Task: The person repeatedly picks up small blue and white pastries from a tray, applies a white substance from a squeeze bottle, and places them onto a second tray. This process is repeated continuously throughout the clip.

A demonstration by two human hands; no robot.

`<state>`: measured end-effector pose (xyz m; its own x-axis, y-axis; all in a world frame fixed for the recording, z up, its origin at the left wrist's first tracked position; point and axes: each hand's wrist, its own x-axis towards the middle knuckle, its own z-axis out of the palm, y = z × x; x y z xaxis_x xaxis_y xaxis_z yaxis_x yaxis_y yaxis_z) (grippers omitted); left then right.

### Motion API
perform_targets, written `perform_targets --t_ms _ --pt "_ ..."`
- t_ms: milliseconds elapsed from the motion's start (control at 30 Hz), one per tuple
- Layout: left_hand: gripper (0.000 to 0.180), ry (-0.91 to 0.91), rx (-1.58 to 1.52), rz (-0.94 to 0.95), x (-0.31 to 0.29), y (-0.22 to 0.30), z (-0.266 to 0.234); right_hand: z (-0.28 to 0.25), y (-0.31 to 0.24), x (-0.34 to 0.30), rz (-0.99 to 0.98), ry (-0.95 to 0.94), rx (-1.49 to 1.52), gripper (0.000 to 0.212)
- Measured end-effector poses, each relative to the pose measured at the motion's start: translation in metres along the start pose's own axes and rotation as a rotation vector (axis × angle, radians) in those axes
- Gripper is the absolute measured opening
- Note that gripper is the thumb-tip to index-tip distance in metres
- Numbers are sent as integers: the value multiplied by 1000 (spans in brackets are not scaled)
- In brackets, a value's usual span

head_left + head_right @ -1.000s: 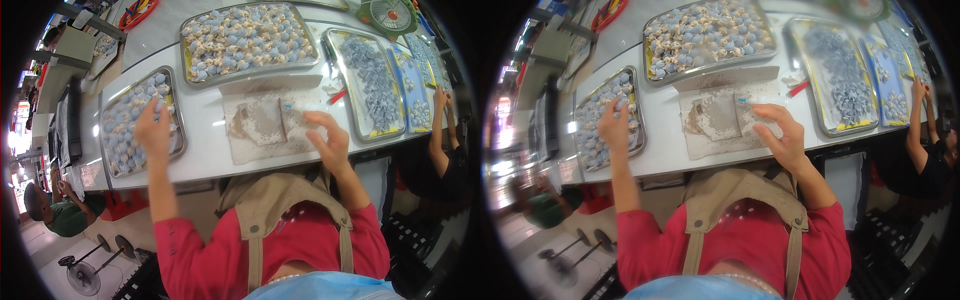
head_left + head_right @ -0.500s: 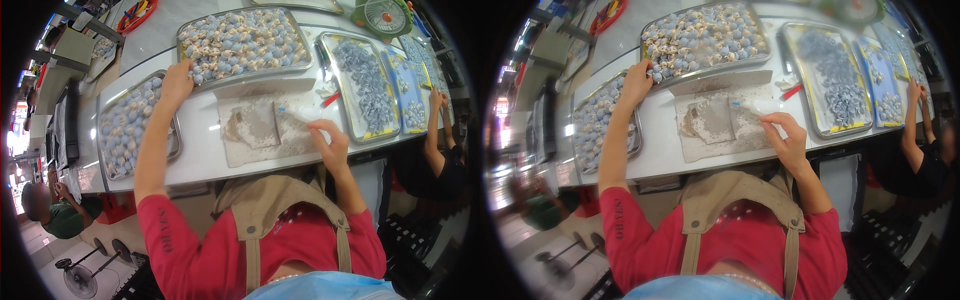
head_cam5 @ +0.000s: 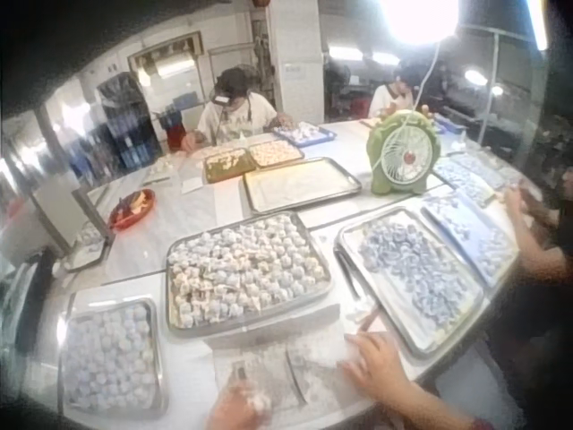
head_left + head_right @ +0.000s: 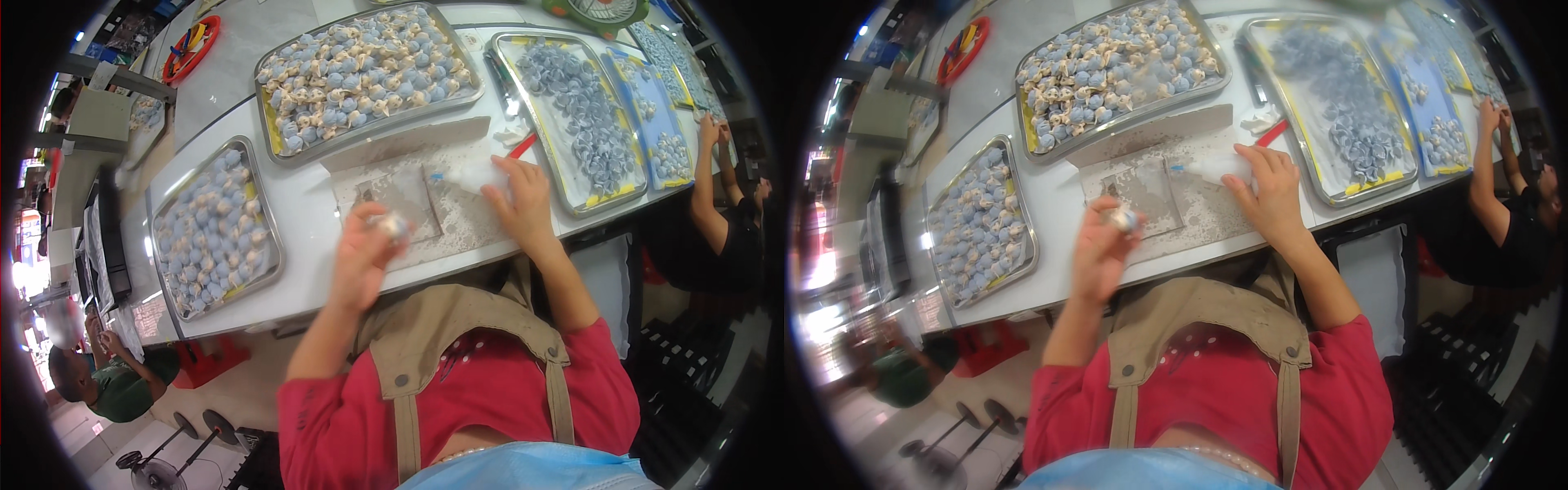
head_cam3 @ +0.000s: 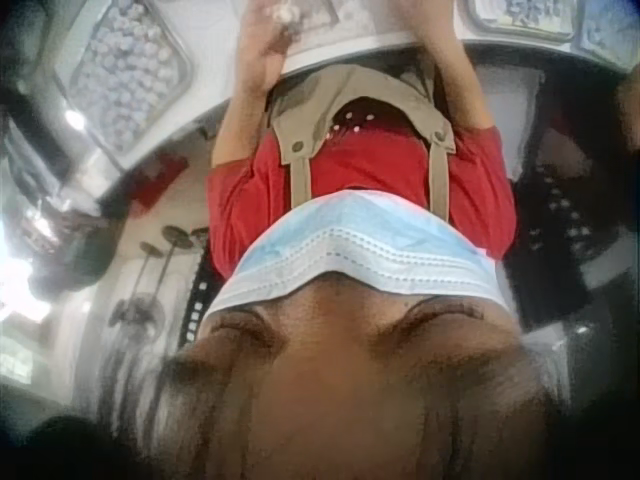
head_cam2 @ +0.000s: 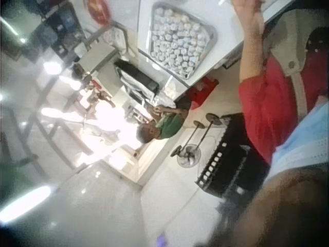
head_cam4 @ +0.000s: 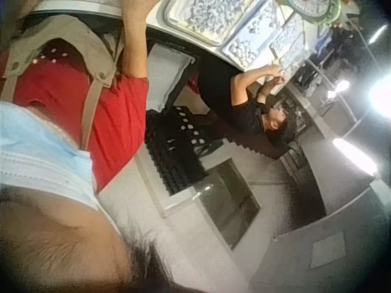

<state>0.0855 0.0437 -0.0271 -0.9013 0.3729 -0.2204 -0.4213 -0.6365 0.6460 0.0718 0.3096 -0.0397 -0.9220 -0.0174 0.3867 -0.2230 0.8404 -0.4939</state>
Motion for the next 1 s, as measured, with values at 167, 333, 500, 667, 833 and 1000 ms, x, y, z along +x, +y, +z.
perform_targets --t_ms 167,333,500,667,833,1000 --pt "49 -74 -201 -205 -11 -40 8 0 -9 -3 26 -118 78 38" --pt "40 -6 -132 -193 -8 -36 19 -17 -28 -11 360 -80 514 26" --pt "35 99 128 45 -10 -43 24 -36 -38 -26 307 22 719 26" --pt "43 117 317 128 -13 -47 26 -53 -46 -24 5 73 447 28" --pt "41 151 417 36 -19 -41 30 -61 -58 -20 -107 41 280 32" --pt "39 154 395 19 -21 -40 30 -60 -67 -18 -149 35 222 33"
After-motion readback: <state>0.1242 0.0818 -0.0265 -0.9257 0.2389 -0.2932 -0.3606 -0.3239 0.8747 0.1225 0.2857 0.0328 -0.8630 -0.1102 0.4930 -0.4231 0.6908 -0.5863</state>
